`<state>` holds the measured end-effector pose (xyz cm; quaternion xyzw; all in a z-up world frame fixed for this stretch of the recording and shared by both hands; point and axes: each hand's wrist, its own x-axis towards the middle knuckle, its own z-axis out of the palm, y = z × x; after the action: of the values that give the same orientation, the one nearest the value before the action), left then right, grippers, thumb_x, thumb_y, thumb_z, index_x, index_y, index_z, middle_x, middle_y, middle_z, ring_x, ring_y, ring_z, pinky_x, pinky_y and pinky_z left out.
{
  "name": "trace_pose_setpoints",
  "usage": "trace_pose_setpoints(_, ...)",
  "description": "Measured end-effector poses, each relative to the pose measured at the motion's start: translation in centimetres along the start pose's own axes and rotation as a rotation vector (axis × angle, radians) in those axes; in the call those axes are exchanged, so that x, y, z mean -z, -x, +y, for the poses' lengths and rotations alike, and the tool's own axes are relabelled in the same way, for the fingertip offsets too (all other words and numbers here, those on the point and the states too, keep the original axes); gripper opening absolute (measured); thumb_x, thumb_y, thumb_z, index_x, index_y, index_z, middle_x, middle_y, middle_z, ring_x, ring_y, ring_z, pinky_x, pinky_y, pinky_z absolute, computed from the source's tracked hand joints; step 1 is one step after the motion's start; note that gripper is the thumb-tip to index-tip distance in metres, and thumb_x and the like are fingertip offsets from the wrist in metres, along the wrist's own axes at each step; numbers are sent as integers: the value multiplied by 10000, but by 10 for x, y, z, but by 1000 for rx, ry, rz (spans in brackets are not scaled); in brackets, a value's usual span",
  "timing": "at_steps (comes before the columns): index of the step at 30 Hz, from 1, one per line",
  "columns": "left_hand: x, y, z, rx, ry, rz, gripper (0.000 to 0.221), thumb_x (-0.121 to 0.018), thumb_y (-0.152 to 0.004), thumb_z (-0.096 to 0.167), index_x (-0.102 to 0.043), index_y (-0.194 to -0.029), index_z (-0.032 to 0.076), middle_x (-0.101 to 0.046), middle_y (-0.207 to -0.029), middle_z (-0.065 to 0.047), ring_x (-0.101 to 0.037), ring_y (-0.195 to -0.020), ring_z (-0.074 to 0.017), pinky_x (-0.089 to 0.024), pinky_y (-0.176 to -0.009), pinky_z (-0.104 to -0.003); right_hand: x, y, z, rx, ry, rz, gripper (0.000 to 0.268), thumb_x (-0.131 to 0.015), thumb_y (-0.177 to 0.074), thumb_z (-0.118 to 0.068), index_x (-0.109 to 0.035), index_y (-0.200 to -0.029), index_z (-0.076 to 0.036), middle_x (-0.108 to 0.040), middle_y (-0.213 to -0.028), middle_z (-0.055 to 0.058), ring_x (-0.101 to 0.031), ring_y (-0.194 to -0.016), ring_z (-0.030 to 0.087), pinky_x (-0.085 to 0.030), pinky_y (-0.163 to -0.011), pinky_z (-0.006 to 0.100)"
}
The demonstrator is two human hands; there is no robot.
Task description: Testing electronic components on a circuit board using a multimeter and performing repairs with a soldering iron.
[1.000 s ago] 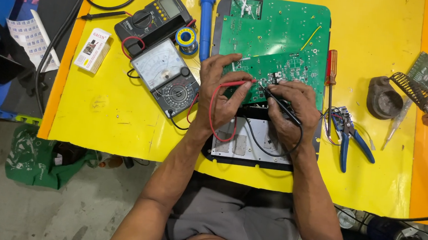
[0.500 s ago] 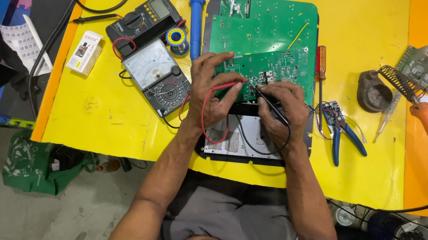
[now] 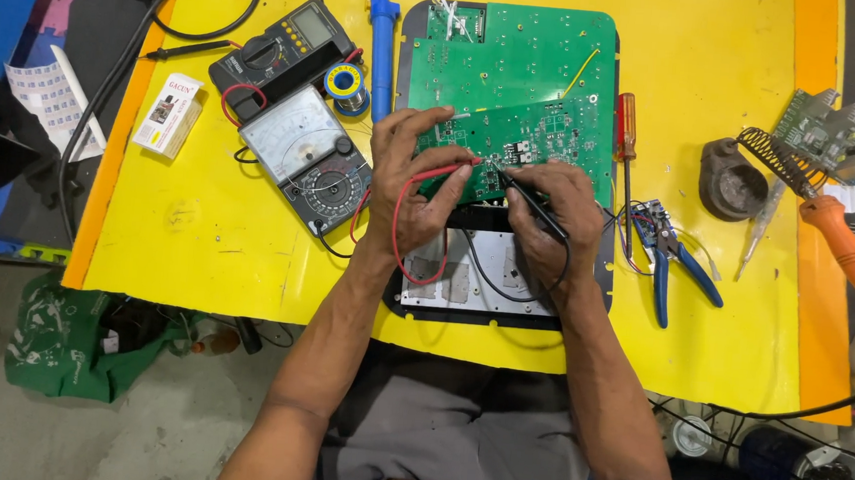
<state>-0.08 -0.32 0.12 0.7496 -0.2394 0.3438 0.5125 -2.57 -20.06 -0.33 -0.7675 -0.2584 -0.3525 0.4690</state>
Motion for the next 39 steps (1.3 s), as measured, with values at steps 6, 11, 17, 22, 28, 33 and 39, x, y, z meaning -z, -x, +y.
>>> trace_pose_setpoints(6,0,0,-1,-3,-18,-8,78,-750,-945,211,-774,-1015,186,-615,-1359,-58,-493,-1255,-316,-338,-1138,-489,-1,-1,2,-20,8,1,129,-803,-935,-18,-773,-1060,-1,-796,-1025,128,-720,-976,341,-553,-1002,453)
trace_pose_setpoints(11,1,0,0,1,-9,-7,76,-743,-947,211,-771,-1011,180,-615,-1351,-70,-487,-1258,-320,-327,-1142,-495,-1,-4,-5,-15,19,-1,132,-800,-943,-16,-772,-1071,4,-794,-1026,134,-715,-960,341,-560,-992,461)
trace_pose_setpoints(17,0,1,-1,-1,-9,-5,82,-758,-944,205,-774,-1022,189,-614,-1364,-49,-491,-1260,-315,-338,-1140,-491,-5,-5,-8,-10,42,27,124,-792,-953,-21,-769,-1070,13,-791,-1015,141,-714,-937,346,-576,-975,475)
trace_pose_setpoints(22,0,1,-1,-7,-9,-1,78,-755,-950,200,-775,-1024,186,-614,-1363,-50,-490,-1258,-317,-345,-1137,-491,-3,-5,-7,-5,7,9,130,-796,-948,-21,-768,-1068,19,-790,-1018,152,-713,-935,346,-575,-977,487)
trace_pose_setpoints(28,-1,0,-2,-9,-2,4,79,-757,-948,210,-780,-1019,185,-618,-1359,-51,-492,-1258,-314,-346,-1136,-495,-5,-5,-10,-21,0,35,119,-793,-947,-10,-766,-1057,26,-788,-1012,167,-721,-928,356,-574,-973,499)
trace_pose_setpoints(33,0,0,-1,-10,-6,-7,73,-750,-956,204,-776,-1021,184,-613,-1364,-49,-490,-1257,-312,-352,-1131,-491,-5,1,-2,-13,8,21,133,-787,-956,-52,-773,-1068,18,-792,-1032,156,-722,-952,347,-571,-994,490)
trace_pose_setpoints(39,2,-1,2,-4,-12,-24,65,-745,-959,189,-775,-1014,173,-616,-1357,-67,-486,-1257,-318,-352,-1127,-498,-7,-6,-18,-4,63,35,112,-745,-977,-10,-754,-1079,34,-779,-1028,181,-714,-942,345,-572,-988,495)
